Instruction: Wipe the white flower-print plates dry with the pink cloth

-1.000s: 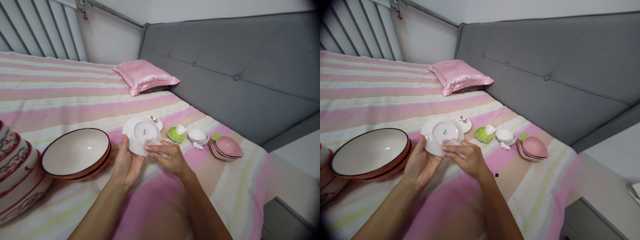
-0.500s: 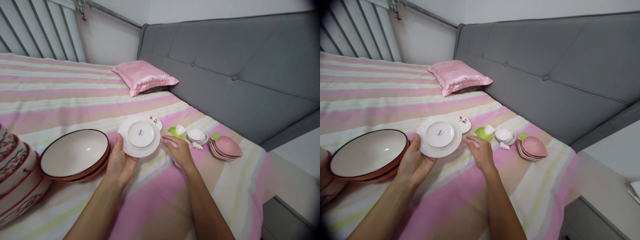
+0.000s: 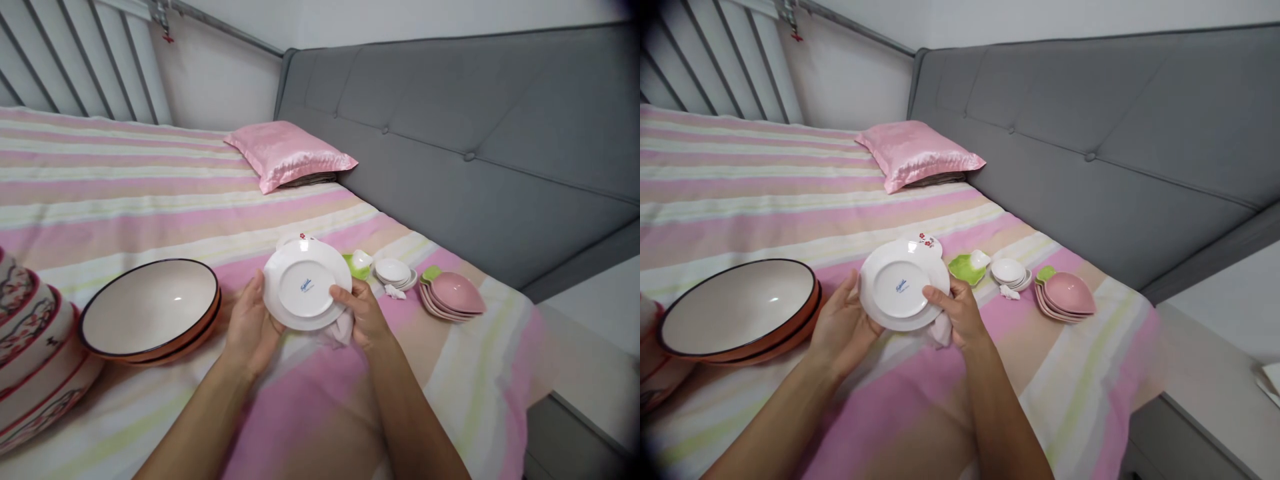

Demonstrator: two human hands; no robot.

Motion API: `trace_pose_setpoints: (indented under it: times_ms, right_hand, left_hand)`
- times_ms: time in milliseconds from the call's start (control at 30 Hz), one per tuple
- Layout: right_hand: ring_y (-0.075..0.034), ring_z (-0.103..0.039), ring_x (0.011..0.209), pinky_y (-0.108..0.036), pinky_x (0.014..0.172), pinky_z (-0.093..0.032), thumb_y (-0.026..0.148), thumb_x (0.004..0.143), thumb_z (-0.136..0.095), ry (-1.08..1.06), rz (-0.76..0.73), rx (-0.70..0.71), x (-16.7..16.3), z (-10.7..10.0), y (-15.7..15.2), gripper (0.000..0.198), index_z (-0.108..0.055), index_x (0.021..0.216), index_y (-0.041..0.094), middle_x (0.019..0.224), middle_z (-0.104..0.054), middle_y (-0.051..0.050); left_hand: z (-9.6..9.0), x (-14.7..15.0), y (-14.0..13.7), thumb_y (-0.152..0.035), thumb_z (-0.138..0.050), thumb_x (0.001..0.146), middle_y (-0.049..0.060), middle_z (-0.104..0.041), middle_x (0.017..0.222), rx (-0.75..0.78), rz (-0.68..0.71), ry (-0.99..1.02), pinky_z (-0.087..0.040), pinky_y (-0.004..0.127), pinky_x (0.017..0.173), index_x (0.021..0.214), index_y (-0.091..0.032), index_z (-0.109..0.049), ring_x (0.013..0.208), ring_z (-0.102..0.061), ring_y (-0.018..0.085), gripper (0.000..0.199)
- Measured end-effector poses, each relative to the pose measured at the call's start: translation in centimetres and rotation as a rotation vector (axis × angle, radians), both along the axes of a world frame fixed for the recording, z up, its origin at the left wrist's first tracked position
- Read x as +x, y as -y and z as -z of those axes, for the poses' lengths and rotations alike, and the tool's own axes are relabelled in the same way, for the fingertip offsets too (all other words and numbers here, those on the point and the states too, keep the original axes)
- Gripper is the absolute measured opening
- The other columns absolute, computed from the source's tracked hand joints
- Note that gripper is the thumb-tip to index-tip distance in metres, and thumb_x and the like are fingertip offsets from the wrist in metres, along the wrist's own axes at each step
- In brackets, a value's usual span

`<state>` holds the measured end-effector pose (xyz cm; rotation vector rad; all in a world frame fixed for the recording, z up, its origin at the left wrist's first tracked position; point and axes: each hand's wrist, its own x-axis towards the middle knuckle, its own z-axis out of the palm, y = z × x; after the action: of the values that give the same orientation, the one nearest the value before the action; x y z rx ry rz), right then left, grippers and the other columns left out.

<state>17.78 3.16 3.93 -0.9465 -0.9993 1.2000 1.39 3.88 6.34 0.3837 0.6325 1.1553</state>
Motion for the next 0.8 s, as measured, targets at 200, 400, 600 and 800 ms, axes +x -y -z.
trace_pose_setpoints:
  times_ms: [200, 400, 600, 800]
  right_hand:
    - [-0.019, -0.060, 0.081, -0.031, 0.071, -0.050, 0.029, 0.075, -0.067, 0.572, 0.214, 0.376, -0.3, -0.1, -0.1, 0.014, -0.073, 0.085, 0.023, 0.089, -0.066, -0.004]
    - [-0.022, -0.057, 0.102, -0.031, 0.083, -0.049, 0.026, 0.075, -0.067, 1.043, -0.032, 0.571, -2.5, 0.0, 0.9, 0.027, -0.071, 0.100, 0.033, 0.100, -0.063, -0.004]
    - [-0.022, -0.055, 0.108, -0.036, 0.095, -0.044, 0.032, 0.078, -0.065, 0.860, -0.077, 0.493, -2.1, -1.2, 1.2, 0.053, -0.050, 0.128, 0.028, 0.119, -0.059, -0.005]
    - [-0.021, -0.048, 0.116, -0.037, 0.097, -0.042, 0.024, 0.085, -0.052, 0.950, 0.201, 0.438, -1.8, -0.5, 0.4, 0.039, -0.050, 0.124, 0.025, 0.128, -0.050, -0.006]
  left_hand:
    - [0.5, 0.1, 0.0, -0.053, -0.052, 0.080, 0.016, -0.066, 0.103, -0.107, 0.089, -0.048, -0.052, 0.032, 0.075, 0.112, -0.010, -0.057, 0.085, -0.066, 0.023, 0.054]
    - [0.7, 0.3, 0.0, -0.045, -0.050, 0.084, 0.012, -0.071, 0.082, -0.078, 0.023, 0.222, -0.054, 0.039, 0.076, 0.098, -0.010, -0.062, 0.076, -0.068, 0.025, 0.039]
    - [0.8, 0.1, -0.3, -0.044, -0.051, 0.084, 0.015, -0.072, 0.096, -0.064, -0.088, 0.283, -0.049, 0.046, 0.087, 0.121, -0.010, -0.055, 0.092, -0.066, 0.031, 0.051]
    - [1.0, 0.4, 0.1, -0.054, -0.043, 0.084, 0.020, -0.069, 0.104, -0.030, -0.037, 0.332, -0.047, 0.050, 0.089, 0.131, -0.006, -0.046, 0.099, -0.064, 0.034, 0.067]
